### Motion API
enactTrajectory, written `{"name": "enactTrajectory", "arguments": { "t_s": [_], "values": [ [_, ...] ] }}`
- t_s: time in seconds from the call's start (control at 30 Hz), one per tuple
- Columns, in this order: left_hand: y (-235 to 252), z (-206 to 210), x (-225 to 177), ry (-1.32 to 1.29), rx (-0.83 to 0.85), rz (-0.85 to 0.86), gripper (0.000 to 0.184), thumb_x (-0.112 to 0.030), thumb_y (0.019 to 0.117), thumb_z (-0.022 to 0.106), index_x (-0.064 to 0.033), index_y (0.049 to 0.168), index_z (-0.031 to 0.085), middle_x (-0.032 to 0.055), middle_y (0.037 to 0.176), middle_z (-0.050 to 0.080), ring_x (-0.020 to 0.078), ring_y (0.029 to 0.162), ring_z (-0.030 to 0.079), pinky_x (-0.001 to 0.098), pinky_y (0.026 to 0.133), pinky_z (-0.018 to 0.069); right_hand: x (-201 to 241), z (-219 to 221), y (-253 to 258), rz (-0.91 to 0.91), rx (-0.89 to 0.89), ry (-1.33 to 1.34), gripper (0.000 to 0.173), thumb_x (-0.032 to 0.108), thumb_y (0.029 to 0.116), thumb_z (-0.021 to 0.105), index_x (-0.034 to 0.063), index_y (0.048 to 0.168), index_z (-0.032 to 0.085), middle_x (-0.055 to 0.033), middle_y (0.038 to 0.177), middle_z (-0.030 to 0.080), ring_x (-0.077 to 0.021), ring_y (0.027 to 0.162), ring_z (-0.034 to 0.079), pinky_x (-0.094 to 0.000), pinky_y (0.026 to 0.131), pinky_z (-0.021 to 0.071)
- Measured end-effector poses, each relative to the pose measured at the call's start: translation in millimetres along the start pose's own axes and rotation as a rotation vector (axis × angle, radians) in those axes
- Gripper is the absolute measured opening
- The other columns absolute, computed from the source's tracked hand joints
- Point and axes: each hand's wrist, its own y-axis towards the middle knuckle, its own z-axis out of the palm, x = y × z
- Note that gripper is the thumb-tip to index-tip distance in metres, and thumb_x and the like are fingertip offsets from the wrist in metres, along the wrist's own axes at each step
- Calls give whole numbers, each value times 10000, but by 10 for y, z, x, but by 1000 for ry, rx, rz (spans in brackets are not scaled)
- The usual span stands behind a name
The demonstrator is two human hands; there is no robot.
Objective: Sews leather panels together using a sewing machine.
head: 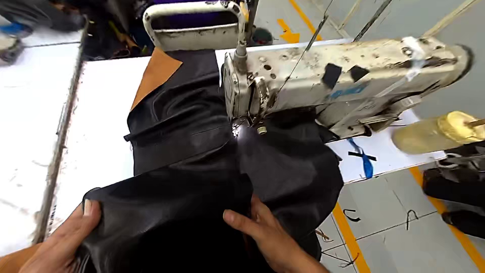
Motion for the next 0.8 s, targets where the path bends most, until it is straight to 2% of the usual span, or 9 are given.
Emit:
{"name": "enactTrajectory", "arguments": {
  "t_s": [0.07,0.13,0.2,0.27,0.33,0.37,0.5,0.63,0.8],
  "values": [
    [-2,-59,32,-62,-2,-27,358,-149,1108,240,-188,1174,590,-117,1000,739,-49,975,681,171,907,560,29,51,19,24,118,230,646,219,956,733,-33,1452,406,-133,1271,680,-202,1195,662,-401,1068,535],
    [-19,-187,106,-29,-2,-42,346,-152,1100,312,-191,1152,652,-100,995,758,-30,967,694,189,897,568,82,74,-69,-50,142,302,431,112,996,663,-65,1362,522,-144,1148,725,-213,1067,713,-416,980,582],
    [-84,-382,149,386,49,-98,198,-102,1054,470,-187,1209,559,-115,951,737,-5,872,703,223,808,600,155,5,-223,-94,98,241,299,62,1000,635,-53,1272,589,-113,1039,747,-181,942,736,-382,876,618],
    [-115,-633,198,919,170,-183,513,-287,965,726,-27,1336,485,69,993,738,186,842,737,422,776,630,136,-117,-322,-38,9,56,231,82,975,678,-2,1185,630,-65,899,742,-144,786,722,-330,729,620],
    [-89,-642,153,1210,198,-56,715,-431,916,762,83,1360,536,308,1125,685,441,938,698,651,819,557,21,-209,-357,65,-7,-84,217,137,965,700,44,1153,644,-31,851,736,-123,740,711,-305,679,605],
    [-44,-489,95,1248,167,65,699,-443,942,726,79,1370,543,337,1190,648,452,988,677,639,852,543,-37,-229,-358,98,-13,-116,213,154,965,700,53,1144,645,-24,837,734,-120,725,706,-302,666,600],
    [434,576,185,1136,227,559,460,-476,980,636,-103,1246,682,31,1115,722,126,992,713,381,857,619,-70,-176,-370,61,-39,-205,193,166,990,670,68,1153,639,-8,859,747,-106,719,709,-286,639,599],
    [910,1142,879,1169,407,632,752,-654,882,667,-37,1312,659,134,1225,679,299,1113,651,516,950,541,-51,-185,-428,-227,5,-471,158,166,997,657,55,1099,701,-4,810,699,-51,647,624,-234,569,531],
    [970,1075,1293,1124,236,784,239,-188,994,631,-53,1148,753,116,1157,697,262,1068,647,396,930,534,63,-493,-290,-436,57,-656,232,328,1002,678,136,1057,797,25,996,758,-54,937,705,-271,821,611]
  ]
}}
